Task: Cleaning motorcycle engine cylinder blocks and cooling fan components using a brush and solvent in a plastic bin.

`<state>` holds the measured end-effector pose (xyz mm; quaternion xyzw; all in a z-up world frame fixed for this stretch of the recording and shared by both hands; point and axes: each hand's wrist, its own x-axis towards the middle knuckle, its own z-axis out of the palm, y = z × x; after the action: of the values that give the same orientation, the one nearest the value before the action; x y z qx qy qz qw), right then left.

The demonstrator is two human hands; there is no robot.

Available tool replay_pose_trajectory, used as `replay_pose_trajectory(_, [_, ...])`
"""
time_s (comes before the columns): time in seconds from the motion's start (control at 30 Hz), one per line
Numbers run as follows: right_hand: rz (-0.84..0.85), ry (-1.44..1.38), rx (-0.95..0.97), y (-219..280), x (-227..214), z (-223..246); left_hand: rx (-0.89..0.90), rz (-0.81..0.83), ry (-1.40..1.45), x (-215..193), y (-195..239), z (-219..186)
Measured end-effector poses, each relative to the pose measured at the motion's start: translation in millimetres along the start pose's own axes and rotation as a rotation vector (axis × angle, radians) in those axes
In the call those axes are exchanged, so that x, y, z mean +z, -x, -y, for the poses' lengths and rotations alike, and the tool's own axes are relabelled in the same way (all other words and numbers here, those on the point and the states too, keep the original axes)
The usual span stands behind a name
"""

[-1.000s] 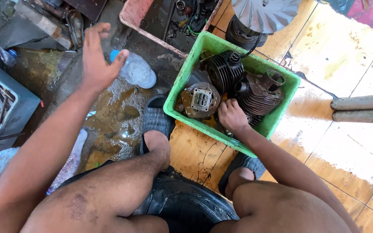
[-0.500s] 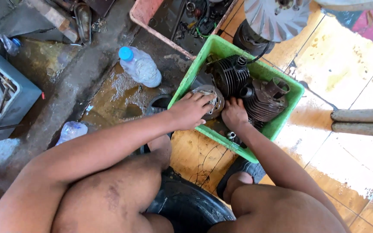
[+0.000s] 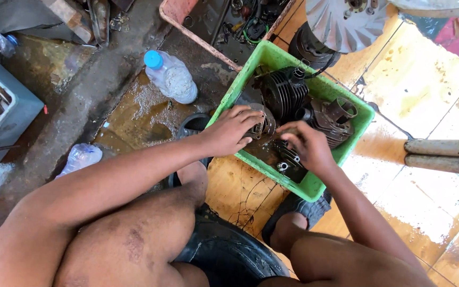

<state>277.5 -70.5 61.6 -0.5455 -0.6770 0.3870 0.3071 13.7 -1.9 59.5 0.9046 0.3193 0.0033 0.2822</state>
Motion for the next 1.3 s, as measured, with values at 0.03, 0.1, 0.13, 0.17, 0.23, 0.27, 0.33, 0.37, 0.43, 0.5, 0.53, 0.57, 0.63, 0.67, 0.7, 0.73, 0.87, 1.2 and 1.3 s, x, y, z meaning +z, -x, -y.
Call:
replay_pose_trajectory(0.03, [0.000, 0.003, 0.000, -2.6, -7.8, 13.7, 0.002, -0.002, 0.001, -4.7, -4.0, -6.9])
replay_pose_trajectory(0.1, [-0.016, -0.223, 0.048, -6.7, -21.1, 42.8, 0.003, -0.041, 0.034, -15.1, -9.1, -20.6])
replay_pose_trajectory(0.13, [-0.019, -0.220, 0.047, -6.8, -22.1, 37.9, 0.006, -0.043, 0.033, -17.4, -12.7, -27.9])
replay_pose_trajectory(0.17, [-0.004, -0.249, 0.045, -6.6, -23.3, 33.5, -0.008, -0.047, 0.169, -19.9, -16.0, -35.7])
replay_pose_trajectory(0.23, [0.005, -0.268, 0.036, -8.0, -25.8, 25.4, -0.012, -0.059, 0.301, -22.6, -21.3, -48.3])
replay_pose_trajectory(0.27, [-0.016, -0.348, 0.051, -7.0, -24.9, 22.2, -0.074, -0.060, 0.484, -21.3, -20.4, -54.1])
replay_pose_trajectory(0.33, [-0.036, -0.425, 0.059, -6.1, -27.0, 27.3, -0.134, -0.066, 0.665, -13.8, -21.8, -56.9])
replay_pose_trajectory(0.37, [-0.051, -0.418, 0.086, -6.5, -30.0, 35.3, -0.167, -0.023, 0.787, -7.5, -24.7, -53.7])
replay_pose_trajectory(0.43, [-0.061, -0.416, 0.119, -1.0, -33.7, 44.7, -0.207, 0.025, 0.915, -13.9, -20.1, -54.0])
replay_pose_trajectory(0.5, [0.065, 0.037, 0.204, 7.3, -36.3, 46.1, -0.151, 0.163, 0.555, -40.5, -8.5, -58.8])
replay_pose_trajectory(0.53, [0.067, 0.034, 0.208, 8.6, -28.9, 48.4, -0.153, 0.167, 0.558, -38.8, -7.0, -57.2])
replay_pose_trajectory(0.57, [0.150, 0.253, 0.102, 9.9, -21.7, 50.6, -0.150, 0.236, 0.447, -37.2, -5.7, -55.6])
replay_pose_trajectory(0.63, [0.236, 0.469, -0.002, 15.6, -0.9, 39.2, -0.145, 0.306, 0.341, -24.3, -4.4, -57.0])
replay_pose_trajectory(0.67, [0.115, 0.712, -0.204, 14.8, 12.5, 25.3, -0.203, 0.351, 0.402, -16.5, -6.6, -56.9])
replay_pose_trajectory(0.7, [-0.013, 0.950, -0.408, 13.6, 25.7, 11.9, -0.262, 0.395, 0.462, -9.2, -8.6, -56.6])
replay_pose_trajectory(0.73, [-0.013, 0.947, -0.413, 13.7, 30.3, -1.7, -0.267, 0.393, 0.461, -2.3, -10.4, -54.3])
replay_pose_trajectory(0.87, [-0.085, 0.920, -0.351, 14.5, 45.3, -23.1, -0.217, 0.471, 0.417, 4.3, -11.4, -49.5])
replay_pose_trajectory(1.2, [0.248, 0.863, 0.191, 8.6, 65.7, -46.9, -0.259, 0.522, 0.377, 9.4, -9.1, -38.3])
replay_pose_trajectory(1.3, [0.227, 0.869, 0.238, 6.7, 64.7, -38.1, -0.257, 0.517, 0.404, 2.4, -11.9, -40.8])
